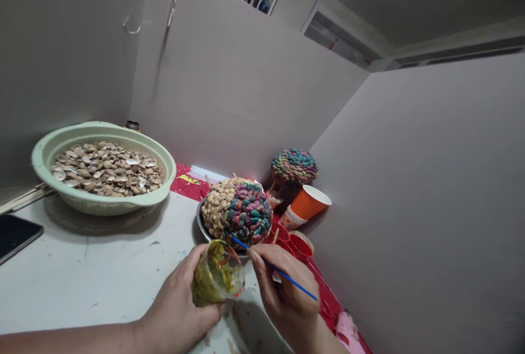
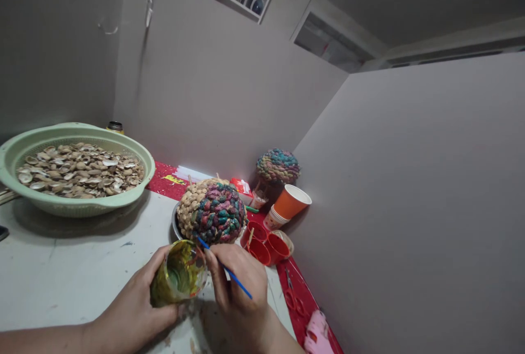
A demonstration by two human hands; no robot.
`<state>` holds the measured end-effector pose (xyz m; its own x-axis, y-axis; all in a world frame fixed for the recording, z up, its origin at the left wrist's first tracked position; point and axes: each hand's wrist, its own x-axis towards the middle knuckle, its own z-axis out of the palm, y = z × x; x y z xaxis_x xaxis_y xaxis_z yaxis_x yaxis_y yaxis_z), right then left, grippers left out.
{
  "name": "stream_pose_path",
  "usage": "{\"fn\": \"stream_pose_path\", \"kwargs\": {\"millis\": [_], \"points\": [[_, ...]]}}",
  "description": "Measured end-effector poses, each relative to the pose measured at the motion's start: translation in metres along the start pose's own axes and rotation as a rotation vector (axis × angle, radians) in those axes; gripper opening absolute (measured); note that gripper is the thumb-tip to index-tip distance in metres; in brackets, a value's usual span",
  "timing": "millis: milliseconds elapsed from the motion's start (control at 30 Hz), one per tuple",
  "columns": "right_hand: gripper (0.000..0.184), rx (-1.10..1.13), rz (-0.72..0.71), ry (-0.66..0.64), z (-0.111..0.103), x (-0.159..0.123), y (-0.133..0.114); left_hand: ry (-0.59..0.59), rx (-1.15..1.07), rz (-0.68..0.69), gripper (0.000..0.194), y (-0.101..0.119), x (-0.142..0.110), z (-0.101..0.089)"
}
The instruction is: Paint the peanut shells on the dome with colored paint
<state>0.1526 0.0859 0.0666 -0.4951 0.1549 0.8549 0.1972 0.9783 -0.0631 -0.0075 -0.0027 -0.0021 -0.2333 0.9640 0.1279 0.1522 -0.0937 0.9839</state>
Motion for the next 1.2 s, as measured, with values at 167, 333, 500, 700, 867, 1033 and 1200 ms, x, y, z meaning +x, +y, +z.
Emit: {"fn": "stream_pose_path", "kwargs": {"millis": [167, 333, 500, 700, 867, 1033, 1200], "points": [[0.025, 0.052, 0.049, 0.062, -0.013, -0.004, -0.002, 0.011, 0.045, 0.009, 0.071, -0.003, -0.001, -0.001], [0.024, 0.146, 0.083, 0.06, -0.033, -0.001, -0.015, 0.021, 0.042, 0.054, 0.068, -0.003, -0.003, -0.002], [0.021, 0.177, 0.13, -0.059, -0.045, 0.005, -0.025, 0.058, 0.098, 0.138, 0.063, -0.006, -0.003, -0.004], [0.014, 0.202, 0.124, -0.255, -0.05, 0.011, -0.024, 0.102, 0.211, 0.414, 0.067, -0.007, -0.008, -0.003], [0.01, 0.155, 0.042, -0.311, -0.045, 0.01, -0.025, 0.089, 0.266, 0.543, 0.075, -0.011, -0.01, -0.002], [0.017, -0.034, -0.151, -0.312, -0.034, 0.004, -0.023, 0.107, 0.317, 0.575, 0.075, -0.016, -0.009, -0.006], [0.028, -0.066, -0.138, -0.398, -0.038, -0.001, -0.026, 0.1, 0.317, 0.692, 0.073, -0.017, -0.01, -0.009]]}}
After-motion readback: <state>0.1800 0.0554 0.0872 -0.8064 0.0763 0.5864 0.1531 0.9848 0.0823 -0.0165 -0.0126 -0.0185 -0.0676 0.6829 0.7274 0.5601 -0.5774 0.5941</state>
